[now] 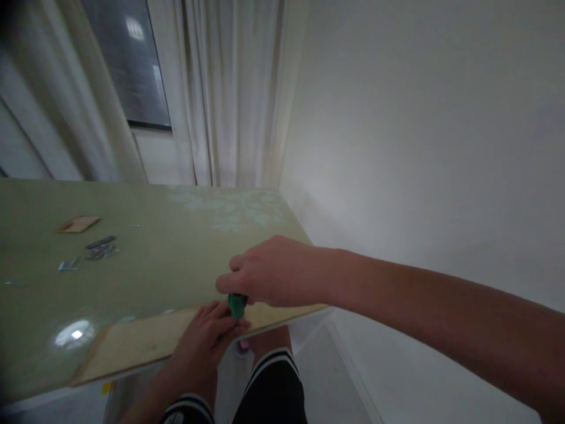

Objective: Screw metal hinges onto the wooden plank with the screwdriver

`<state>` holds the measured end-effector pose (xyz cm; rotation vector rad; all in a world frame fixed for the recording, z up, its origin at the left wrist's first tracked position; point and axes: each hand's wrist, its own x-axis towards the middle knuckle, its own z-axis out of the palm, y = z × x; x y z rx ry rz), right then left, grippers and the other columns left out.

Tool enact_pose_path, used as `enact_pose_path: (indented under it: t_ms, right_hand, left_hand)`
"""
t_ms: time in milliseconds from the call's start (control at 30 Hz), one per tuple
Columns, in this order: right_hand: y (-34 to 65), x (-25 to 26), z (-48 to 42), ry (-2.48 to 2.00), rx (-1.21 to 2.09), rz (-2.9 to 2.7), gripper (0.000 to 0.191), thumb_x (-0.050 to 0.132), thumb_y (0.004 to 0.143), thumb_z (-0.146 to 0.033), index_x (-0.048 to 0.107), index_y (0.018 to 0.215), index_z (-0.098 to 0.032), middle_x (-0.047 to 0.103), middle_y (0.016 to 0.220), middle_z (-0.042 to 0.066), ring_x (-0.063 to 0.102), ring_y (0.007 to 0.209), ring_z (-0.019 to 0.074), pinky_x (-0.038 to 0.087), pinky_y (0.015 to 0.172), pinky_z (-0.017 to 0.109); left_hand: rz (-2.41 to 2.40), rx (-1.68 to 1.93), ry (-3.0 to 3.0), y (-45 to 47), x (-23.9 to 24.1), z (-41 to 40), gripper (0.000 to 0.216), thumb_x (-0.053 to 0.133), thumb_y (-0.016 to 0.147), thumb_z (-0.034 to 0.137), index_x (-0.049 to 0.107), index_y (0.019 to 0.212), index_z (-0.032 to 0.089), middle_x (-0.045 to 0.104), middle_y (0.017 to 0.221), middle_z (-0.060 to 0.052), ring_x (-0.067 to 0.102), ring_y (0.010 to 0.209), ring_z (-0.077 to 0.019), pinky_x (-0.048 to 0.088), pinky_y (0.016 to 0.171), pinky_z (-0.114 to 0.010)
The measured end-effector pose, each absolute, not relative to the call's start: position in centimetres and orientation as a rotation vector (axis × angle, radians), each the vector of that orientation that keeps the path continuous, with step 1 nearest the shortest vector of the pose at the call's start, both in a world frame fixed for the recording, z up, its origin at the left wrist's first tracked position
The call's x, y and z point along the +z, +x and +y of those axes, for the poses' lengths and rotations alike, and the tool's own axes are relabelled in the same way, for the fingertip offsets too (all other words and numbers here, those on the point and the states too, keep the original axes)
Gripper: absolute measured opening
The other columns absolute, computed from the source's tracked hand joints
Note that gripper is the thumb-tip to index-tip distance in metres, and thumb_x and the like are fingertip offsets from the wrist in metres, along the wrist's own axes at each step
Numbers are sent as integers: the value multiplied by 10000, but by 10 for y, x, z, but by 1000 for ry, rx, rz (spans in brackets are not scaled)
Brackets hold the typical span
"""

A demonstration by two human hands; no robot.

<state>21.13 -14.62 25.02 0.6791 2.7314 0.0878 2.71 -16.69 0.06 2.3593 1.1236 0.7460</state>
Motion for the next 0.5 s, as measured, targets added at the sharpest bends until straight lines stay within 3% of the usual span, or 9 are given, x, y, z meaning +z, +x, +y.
enact_pose_path:
  t_ms: [133, 233, 333, 433, 500]
  right_hand:
    - [211, 258, -146, 721, 103, 2713, 60, 610, 1020, -212, 659, 994, -189, 729, 922, 18, 671, 827, 163, 291, 574, 294]
    - [208, 255, -148, 703, 187, 2722, 67, 643, 991, -238, 673, 991, -178, 737, 935, 37, 669, 823, 181, 276, 563, 307]
    - [202, 249, -151, 683, 204, 2712, 255, 623, 1009, -401, 694, 960, -161, 748, 931, 70, 675, 819, 202, 282, 561, 309]
    - [199, 242, -151, 773, 225, 2639, 490, 483, 1050, -552, 709, 878, -153, 741, 820, 89, 668, 714, 211, 276, 547, 311]
    - [199, 241, -150, 833, 286, 2621, 505, 473, 1055, -567, 708, 886, -154, 734, 805, 89, 670, 701, 216, 272, 541, 309]
  left_hand:
    - [1109, 741, 2369, 27, -1, -166, 231, 557, 1060, 356, 757, 958, 301, 716, 1113, -12, 619, 1062, -234, 419, 906, -397]
    - [1110, 730, 2372, 27, -2, -165, 170, 600, 1036, 349, 761, 993, 316, 716, 1128, -8, 619, 1057, -232, 420, 894, -388]
    - [1123, 740, 2391, 27, -3, -165, 135, 644, 1011, 351, 766, 980, 302, 719, 1080, -15, 620, 1031, -231, 420, 884, -385]
    - [1120, 760, 2401, 28, -3, -165, 123, 644, 1010, 304, 766, 1013, 295, 726, 1060, -17, 628, 1018, -227, 421, 890, -387]
    - [1118, 763, 2388, 29, -1, -165, 145, 623, 1023, 291, 766, 999, 288, 731, 1057, -15, 636, 1012, -222, 422, 893, -389]
